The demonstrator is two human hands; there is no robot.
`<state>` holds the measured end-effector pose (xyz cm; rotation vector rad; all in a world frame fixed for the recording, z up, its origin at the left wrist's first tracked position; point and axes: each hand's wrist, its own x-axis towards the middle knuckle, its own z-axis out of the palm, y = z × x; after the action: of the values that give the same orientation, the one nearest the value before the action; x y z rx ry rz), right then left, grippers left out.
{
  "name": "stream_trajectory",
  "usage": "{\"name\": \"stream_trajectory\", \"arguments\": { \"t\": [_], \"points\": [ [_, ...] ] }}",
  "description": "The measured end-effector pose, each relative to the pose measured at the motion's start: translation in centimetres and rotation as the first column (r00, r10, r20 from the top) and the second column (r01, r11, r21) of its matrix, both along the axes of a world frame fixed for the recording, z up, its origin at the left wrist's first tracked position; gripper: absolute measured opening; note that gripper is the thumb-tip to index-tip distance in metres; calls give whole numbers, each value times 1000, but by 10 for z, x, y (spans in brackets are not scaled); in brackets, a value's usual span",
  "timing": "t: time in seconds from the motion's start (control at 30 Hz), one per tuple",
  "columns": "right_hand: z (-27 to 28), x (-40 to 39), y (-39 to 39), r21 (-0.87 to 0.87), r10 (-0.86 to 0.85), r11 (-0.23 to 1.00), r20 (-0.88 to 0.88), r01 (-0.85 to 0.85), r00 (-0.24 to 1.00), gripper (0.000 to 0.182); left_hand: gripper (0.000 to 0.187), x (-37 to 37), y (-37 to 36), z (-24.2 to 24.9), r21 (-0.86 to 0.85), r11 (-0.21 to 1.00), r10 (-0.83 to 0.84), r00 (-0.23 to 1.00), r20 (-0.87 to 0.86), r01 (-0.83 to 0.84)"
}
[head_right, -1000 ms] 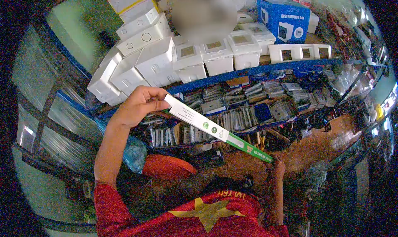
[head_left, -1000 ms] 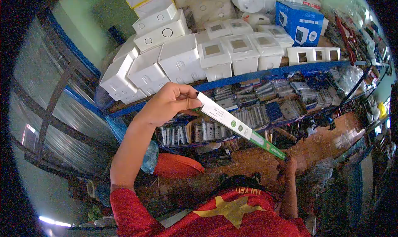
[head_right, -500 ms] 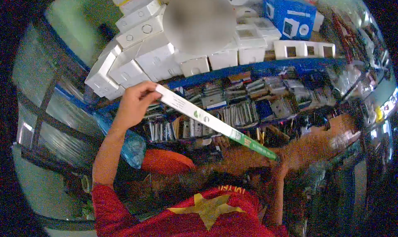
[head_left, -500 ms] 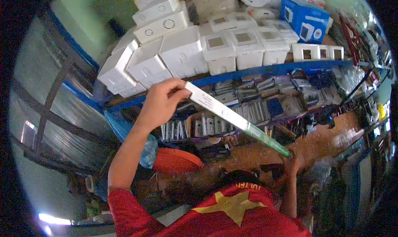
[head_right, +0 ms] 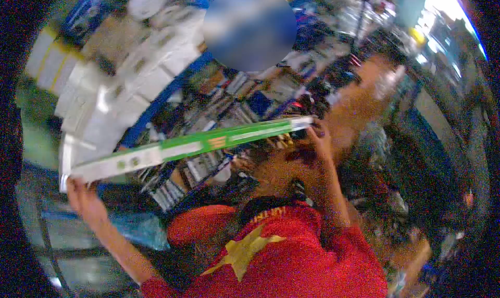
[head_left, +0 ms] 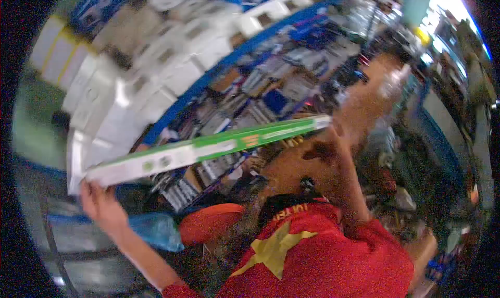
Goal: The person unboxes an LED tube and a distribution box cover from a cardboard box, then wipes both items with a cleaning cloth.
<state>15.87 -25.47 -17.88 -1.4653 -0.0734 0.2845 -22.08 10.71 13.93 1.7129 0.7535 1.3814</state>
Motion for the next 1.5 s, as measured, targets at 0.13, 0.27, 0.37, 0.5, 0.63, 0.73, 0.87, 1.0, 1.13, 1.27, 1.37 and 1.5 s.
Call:
{"name": "stream_trajectory", "arguments": {
  "t": [0.13,0.27,0.37,0.5,0.63,0.73,0.87,1.0,1.13,1.27,1.37,1.5],
  "points": [
    [-25,-20,19,221,86,975,-211,-38,974,44,45,-18,12,14,58,996,-72,994,81,68],
    [-16,-49,45,662,303,735,-515,147,802,35,42,-22,16,14,46,997,-58,996,73,54],
    [-15,-39,39,670,229,714,-498,203,836,27,36,-24,17,3,-119,980,-137,976,169,158],
    [52,-24,14,550,41,831,-203,79,978,25,44,-57,27,-31,-295,940,-100,964,246,173],
    [129,-22,-4,655,170,743,16,-138,985,24,44,-117,57,-105,-296,952,-5,974,226,74],
    [145,-11,-16,592,237,764,111,-256,965,23,44,-133,35,-169,-311,945,217,905,365,-101],
    [185,-16,-20,644,226,695,227,-320,947,29,36,-121,1,-228,-173,971,199,958,205,-165],
    [224,-38,-2,677,317,488,452,-552,834,45,30,-115,-13,-309,100,981,187,954,-235,-167],
    [242,-55,27,319,334,620,719,-717,609,55,30,-67,-55,-357,-463,886,4,998,58,23],
    [262,-85,55,113,457,605,762,-788,459,65,30,-8,-96,-395,-736,621,-77,955,287,272],
    [262,-91,58,70,562,490,737,-869,376,65,30,28,-106,-398,-756,537,-74,913,401,376],
    [268,-94,63,-39,665,328,719,-944,201,56,30,54,-97,-387,-723,551,-59,883,465,418]
  ]
}}
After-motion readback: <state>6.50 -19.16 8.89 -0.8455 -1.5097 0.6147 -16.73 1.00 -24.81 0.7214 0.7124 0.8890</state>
